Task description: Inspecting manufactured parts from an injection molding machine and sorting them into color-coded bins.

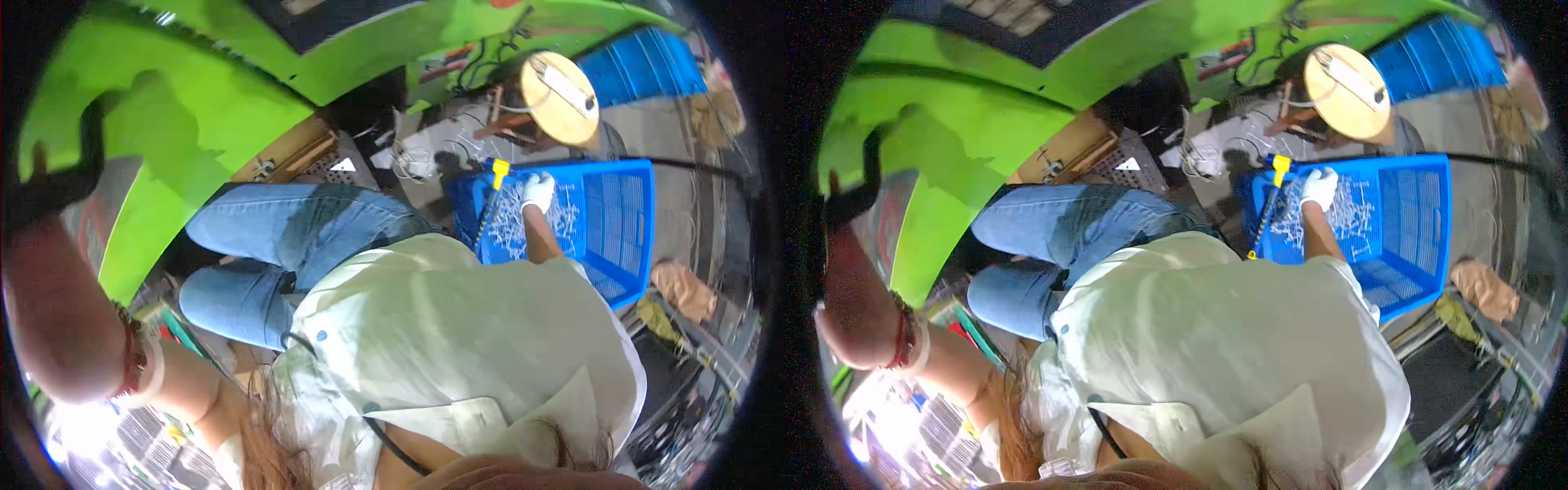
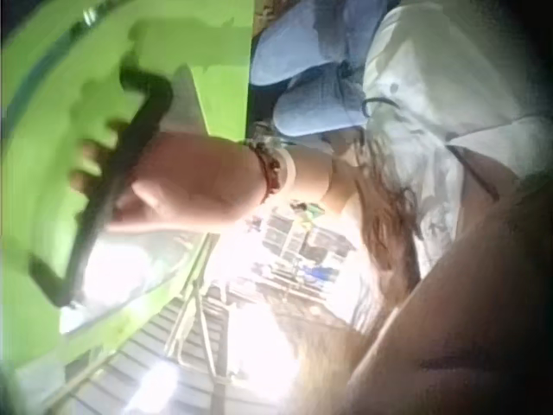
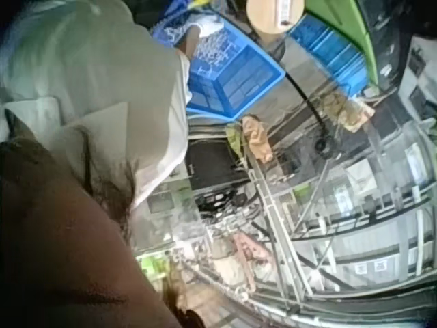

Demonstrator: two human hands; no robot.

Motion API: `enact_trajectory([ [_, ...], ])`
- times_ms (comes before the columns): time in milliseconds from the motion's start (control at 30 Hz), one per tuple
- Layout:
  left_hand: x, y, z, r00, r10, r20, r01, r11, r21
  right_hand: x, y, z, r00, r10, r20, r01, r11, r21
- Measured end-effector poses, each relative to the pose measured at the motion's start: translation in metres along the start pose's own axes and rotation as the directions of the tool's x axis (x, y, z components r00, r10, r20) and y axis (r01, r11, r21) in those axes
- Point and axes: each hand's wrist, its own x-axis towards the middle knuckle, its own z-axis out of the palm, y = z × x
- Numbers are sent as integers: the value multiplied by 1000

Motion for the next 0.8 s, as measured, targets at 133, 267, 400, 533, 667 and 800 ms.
enact_trajectory([
  [133, -20, -53, 34, 972, 143, -188, -167, -144, -975, 0, -55, 2, 998, 12, 69, -21, 992, 127],
  [267, -71, -109, 72, 978, 192, 76, 75, 14, -997, -23, -101, -11, 911, -398, 104, 383, 913, 138],
  [400, -118, -161, 160, 873, 210, 441, 404, 196, -894, -64, -163, -12, 623, -763, 172, 718, 645, 263],
  [533, -167, -219, 277, 825, -29, 564, 412, 713, -567, -121, -238, 9, 288, -903, 318, 784, 413, 463],
  [667, -216, -238, 371, 747, -238, 621, 651, 453, -609, -183, -316, 58, 6, -903, 430, 751, 288, 594],
  [800, -242, -245, 407, 675, -127, 727, 578, 704, -414, -243, -374, 138, -193, -809, 555, 776, 220, 591],
])
